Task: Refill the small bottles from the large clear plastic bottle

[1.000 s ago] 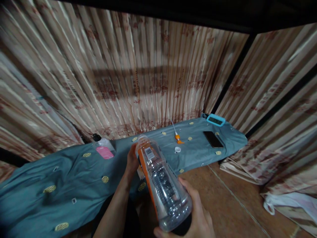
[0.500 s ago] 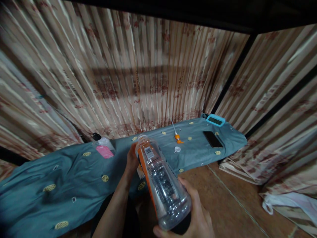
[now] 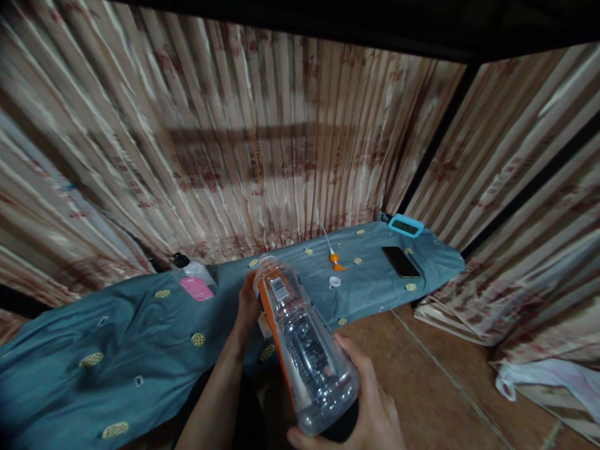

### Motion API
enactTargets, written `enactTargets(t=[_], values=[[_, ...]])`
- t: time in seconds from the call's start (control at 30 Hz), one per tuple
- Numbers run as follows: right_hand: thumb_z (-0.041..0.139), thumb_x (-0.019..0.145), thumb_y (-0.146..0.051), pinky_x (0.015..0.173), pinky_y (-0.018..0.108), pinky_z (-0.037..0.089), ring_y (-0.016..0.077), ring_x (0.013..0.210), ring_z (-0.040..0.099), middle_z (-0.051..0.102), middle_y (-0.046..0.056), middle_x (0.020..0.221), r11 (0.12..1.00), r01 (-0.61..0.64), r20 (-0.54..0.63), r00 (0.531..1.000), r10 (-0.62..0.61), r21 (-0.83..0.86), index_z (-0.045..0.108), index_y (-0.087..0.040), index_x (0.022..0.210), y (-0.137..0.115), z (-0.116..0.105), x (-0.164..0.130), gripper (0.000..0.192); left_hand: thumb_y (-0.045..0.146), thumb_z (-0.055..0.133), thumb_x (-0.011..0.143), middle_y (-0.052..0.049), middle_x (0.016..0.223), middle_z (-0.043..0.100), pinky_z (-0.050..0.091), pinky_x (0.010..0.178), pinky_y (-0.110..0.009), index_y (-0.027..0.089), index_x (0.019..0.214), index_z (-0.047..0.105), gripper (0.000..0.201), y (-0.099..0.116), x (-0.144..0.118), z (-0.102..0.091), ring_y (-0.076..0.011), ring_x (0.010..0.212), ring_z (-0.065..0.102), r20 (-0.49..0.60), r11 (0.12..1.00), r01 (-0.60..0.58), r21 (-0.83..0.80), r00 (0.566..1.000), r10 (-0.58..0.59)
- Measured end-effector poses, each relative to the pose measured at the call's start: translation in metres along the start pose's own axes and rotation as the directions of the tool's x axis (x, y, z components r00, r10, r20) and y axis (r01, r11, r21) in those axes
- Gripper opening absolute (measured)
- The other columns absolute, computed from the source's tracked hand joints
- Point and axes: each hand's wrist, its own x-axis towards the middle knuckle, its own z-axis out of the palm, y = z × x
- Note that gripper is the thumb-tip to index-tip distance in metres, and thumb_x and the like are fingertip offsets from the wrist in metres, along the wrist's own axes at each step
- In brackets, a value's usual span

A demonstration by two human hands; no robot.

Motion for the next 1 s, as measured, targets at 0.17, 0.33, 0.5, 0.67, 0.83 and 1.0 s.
enactTargets(t=[0.17, 0.33, 0.5, 0.67, 0.83, 1.0], values=[[0.083, 0.055, -0.043, 0.091, 0.051, 0.058, 0.0387, 0.116, 0.072, 0.070, 0.009, 0.137, 0.999, 0.026, -0.002, 1.000, -0.026, -0.035, 0.040, -0.031, 0.140, 0.0026, 0.0001, -0.0002, 0.096, 0.029, 0.087, 0.055, -0.001, 0.088, 0.074, 0.057, 0.083, -0.034, 0.022, 0.089, 0.066, 0.041, 0.0011, -0.0009, -0.0003, -0.0225, 0.086, 0.070, 0.015, 1.000, -0.006, -0.004, 1.000, 0.006], [0.083, 0.055, -0.041, 0.088, 0.044, 0.061, 0.0349, 0.114, 0.074, 0.071, 0.008, 0.134, 0.997, 0.073, -0.013, 0.997, -0.074, -0.031, 0.040, -0.029, 0.141, 0.0047, 0.0028, 0.0003, 0.097, 0.029, 0.089, 0.054, 0.000, 0.087, 0.074, 0.059, 0.080, -0.035, 0.023, 0.089, 0.066, 0.042, 0.0003, -0.0001, -0.0002, -0.0223, 0.083, 0.070, 0.013, 1.000, -0.009, -0.011, 1.000, 0.009], [0.083, 0.054, -0.041, 0.084, 0.046, 0.063, 0.0355, 0.104, 0.078, 0.073, 0.006, 0.132, 0.993, 0.069, -0.029, 0.997, -0.072, -0.098, 0.038, -0.033, 0.143, 0.0072, 0.0044, 0.0005, 0.099, 0.034, 0.089, 0.055, -0.002, 0.089, 0.074, 0.058, 0.081, -0.036, 0.024, 0.091, 0.066, 0.044, -0.0033, 0.0012, -0.0014, -0.0233, 0.085, 0.070, 0.016, 0.999, -0.045, 0.024, 0.999, 0.045], [0.083, 0.053, -0.040, 0.075, 0.044, 0.064, 0.0348, 0.091, 0.080, 0.075, 0.006, 0.126, 0.992, 0.064, -0.038, 0.997, -0.068, -0.112, 0.041, -0.031, 0.142, 0.0083, 0.0061, 0.0000, 0.100, 0.037, 0.085, 0.061, -0.003, 0.090, 0.073, 0.056, 0.082, -0.034, 0.022, 0.091, 0.065, 0.040, -0.0067, 0.0024, -0.0012, -0.0224, 0.085, 0.069, 0.011, 0.998, -0.059, 0.038, 0.998, 0.058], [0.080, 0.054, -0.041, 0.083, 0.044, 0.064, 0.0347, 0.103, 0.078, 0.074, 0.005, 0.130, 0.993, 0.092, -0.046, 0.994, -0.096, -0.074, 0.043, -0.032, 0.141, 0.0085, 0.0070, 0.0013, 0.095, 0.035, 0.082, 0.064, -0.002, 0.089, 0.072, 0.055, 0.084, -0.035, 0.022, 0.091, 0.066, 0.034, -0.0078, 0.0031, -0.0002, -0.0232, 0.088, 0.070, -0.008, 0.997, -0.047, 0.059, 0.999, 0.047], [0.080, 0.055, -0.038, 0.083, 0.039, 0.065, 0.0333, 0.111, 0.076, 0.074, 0.004, 0.130, 0.985, 0.158, -0.042, 0.986, -0.162, -0.075, 0.044, -0.030, 0.141, 0.0054, 0.0047, 0.0033, 0.093, 0.036, 0.079, 0.068, -0.005, 0.092, 0.073, 0.055, 0.082, -0.035, 0.020, 0.093, 0.068, 0.032, -0.0078, 0.0018, 0.0000, -0.0226, 0.086, 0.069, -0.020, 0.997, -0.055, 0.045, 0.998, 0.056]])
